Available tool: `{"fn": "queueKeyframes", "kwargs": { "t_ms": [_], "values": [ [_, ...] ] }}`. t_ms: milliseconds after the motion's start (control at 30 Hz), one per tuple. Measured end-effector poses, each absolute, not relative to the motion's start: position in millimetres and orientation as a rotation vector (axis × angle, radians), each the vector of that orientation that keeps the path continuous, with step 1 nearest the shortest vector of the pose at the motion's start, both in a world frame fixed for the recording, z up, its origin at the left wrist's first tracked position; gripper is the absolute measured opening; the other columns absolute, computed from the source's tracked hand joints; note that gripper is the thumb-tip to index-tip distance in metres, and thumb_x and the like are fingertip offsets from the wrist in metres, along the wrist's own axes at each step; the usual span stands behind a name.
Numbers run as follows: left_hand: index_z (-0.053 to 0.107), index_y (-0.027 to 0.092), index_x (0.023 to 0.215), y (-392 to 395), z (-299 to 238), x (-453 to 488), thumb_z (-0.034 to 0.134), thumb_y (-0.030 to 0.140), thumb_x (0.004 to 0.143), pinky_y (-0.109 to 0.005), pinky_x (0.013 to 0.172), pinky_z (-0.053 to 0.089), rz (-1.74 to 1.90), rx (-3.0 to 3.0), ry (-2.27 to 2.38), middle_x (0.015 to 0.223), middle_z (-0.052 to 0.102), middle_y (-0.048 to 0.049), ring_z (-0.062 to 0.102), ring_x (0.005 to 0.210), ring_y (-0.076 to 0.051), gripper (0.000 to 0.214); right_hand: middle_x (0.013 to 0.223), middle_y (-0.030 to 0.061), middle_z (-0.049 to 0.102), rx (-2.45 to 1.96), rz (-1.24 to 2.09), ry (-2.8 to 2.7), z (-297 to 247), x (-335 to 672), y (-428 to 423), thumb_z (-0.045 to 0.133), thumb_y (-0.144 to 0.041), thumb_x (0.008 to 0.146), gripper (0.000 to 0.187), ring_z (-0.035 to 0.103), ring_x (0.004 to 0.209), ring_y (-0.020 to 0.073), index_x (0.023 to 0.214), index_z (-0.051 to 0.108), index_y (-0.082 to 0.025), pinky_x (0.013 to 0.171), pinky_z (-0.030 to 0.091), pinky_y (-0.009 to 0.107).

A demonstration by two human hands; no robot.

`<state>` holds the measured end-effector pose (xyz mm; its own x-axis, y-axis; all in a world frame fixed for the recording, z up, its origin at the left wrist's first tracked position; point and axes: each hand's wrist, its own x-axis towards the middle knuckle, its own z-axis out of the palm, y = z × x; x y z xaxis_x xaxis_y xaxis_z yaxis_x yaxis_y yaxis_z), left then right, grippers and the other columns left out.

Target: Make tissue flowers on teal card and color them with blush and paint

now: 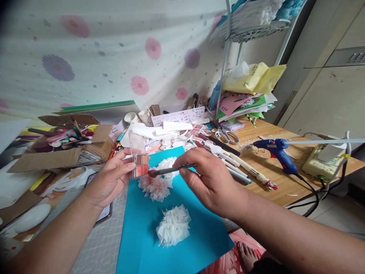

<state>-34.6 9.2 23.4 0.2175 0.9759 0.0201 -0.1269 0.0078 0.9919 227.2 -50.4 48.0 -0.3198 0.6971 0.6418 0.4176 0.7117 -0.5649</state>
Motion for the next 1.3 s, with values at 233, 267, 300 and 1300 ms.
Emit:
{"fn": "queueKeyframes", "kwargs": {
  "t_ms": [233,267,300,1300],
  "values": [
    [0.058,0.023,0.108,9.0,23.6,-35.1,0.078,0.029,0.073,-0.028,0.071,0.047,1.098,1.217,0.961,0.091,0.072,-0.0015,0.065,0.081,-0.019,0.040,0.095,0.0082,0.071,-0.851,0.362,-1.972,49.0,226.8,-50.8,0.050,-0.017,0.092,0.016,0.066,0.091,0.0231,0.100,0.063,-0.021,0.079,0.053,0.038],
    [0.058,0.023,0.108,9.0,23.5,-35.3,0.078,0.030,0.073,-0.028,0.072,0.047,1.100,1.217,0.962,0.093,0.072,-0.0019,0.065,0.083,-0.019,0.041,0.094,0.0085,0.071,-0.857,0.364,-1.993,49.3,226.8,-50.9,0.050,-0.017,0.092,0.016,0.066,0.089,0.0233,0.099,0.063,-0.021,0.078,0.053,0.039],
    [0.058,0.023,0.109,9.1,23.3,-35.5,0.078,0.030,0.073,-0.029,0.072,0.047,1.101,1.218,0.964,0.094,0.071,-0.0023,0.065,0.085,-0.020,0.041,0.093,0.0087,0.071,-0.871,0.364,-1.988,49.6,226.9,-50.9,0.050,-0.017,0.092,0.015,0.065,0.089,0.0235,0.098,0.063,-0.021,0.078,0.053,0.039],
    [0.060,0.024,0.107,8.5,23.7,-34.8,0.077,0.032,0.074,-0.029,0.072,0.047,1.044,1.257,0.984,0.098,0.072,-0.0035,0.066,0.084,-0.021,0.038,0.095,0.0088,0.069,-0.830,0.439,-1.972,48.3,228.9,-51.5,0.050,-0.017,0.093,0.016,0.064,0.093,0.0243,0.098,0.064,-0.021,0.082,0.052,0.041]
  ]
}}
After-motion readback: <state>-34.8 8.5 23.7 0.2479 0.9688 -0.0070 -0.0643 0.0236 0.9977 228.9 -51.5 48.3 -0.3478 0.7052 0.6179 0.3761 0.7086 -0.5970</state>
